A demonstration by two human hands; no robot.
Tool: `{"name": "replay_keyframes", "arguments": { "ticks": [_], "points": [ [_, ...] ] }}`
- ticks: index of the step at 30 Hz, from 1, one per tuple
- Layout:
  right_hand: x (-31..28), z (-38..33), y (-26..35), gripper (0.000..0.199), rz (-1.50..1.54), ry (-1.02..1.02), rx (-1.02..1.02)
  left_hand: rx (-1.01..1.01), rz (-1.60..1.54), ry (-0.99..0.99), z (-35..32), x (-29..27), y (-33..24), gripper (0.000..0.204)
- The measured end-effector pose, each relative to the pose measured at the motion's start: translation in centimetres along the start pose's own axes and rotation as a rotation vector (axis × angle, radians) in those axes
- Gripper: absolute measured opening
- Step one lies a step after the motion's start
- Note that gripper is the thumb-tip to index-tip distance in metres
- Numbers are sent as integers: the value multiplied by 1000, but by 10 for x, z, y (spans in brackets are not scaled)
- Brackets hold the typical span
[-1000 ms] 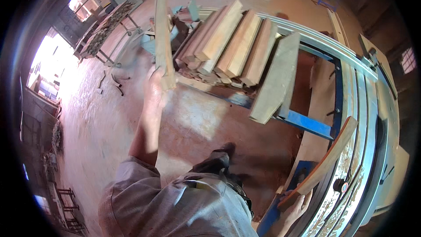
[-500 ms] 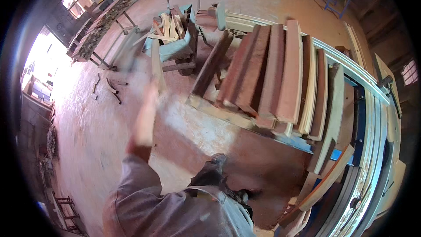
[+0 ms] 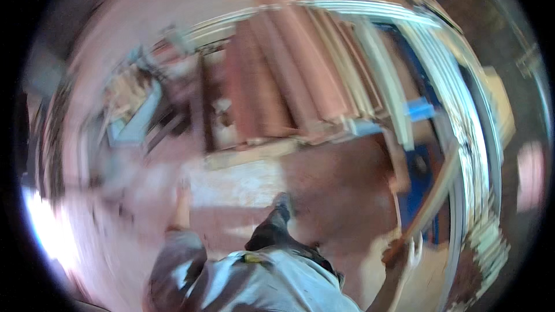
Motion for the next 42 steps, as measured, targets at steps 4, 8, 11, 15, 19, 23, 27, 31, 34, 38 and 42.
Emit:
{"name": "replay_keyframes", "arguments": {
  "ticks": [4,8,11,15,19,23,27,31,34,38,42],
  "points": [
    [-44,-48,38,58,6,-138,-17,-308,-252,963,-257,121,-31,40],
    [-115,-109,23,40,48,-158,-122,-86,53,1278,-358,117,-56,30],
    [-197,-203,-40,27,62,-222,114,179,205,1250,-331,117,-107,27],
    [-290,-341,-100,25,271,-392,139,266,218,1144,-293,108,-228,27],
    [-365,-472,-85,28,522,-615,157,313,265,980,-342,73,-285,27],
    [-437,-570,-51,31,559,-881,-45,365,432,1323,-525,102,-286,17],
    [-496,-668,-98,41,288,-1199,-86,635,693,1559,-747,116,-230,9],
    [-561,-754,-181,50,343,-1474,100,873,932,1554,-903,127,-206,8],
    [-568,-802,-197,47,498,-1683,161,972,1030,1512,-983,163,-212,8],
    [-626,-882,-186,37,458,-1877,210,1041,1124,1416,-1110,208,-201,9],
    [-685,-959,-145,31,384,-2110,22,1123,1217,1447,-1271,229,-164,12]
  ]
}}
Point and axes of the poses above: each hand's wrist, its own z-axis towards the middle knuckle, its own x-axis out of the palm, y = z × x, the point moved 9 cm from there along z, towards the middle knuckle, and after that the axes turned 13 degrees about -x, right-handed, at the moved point
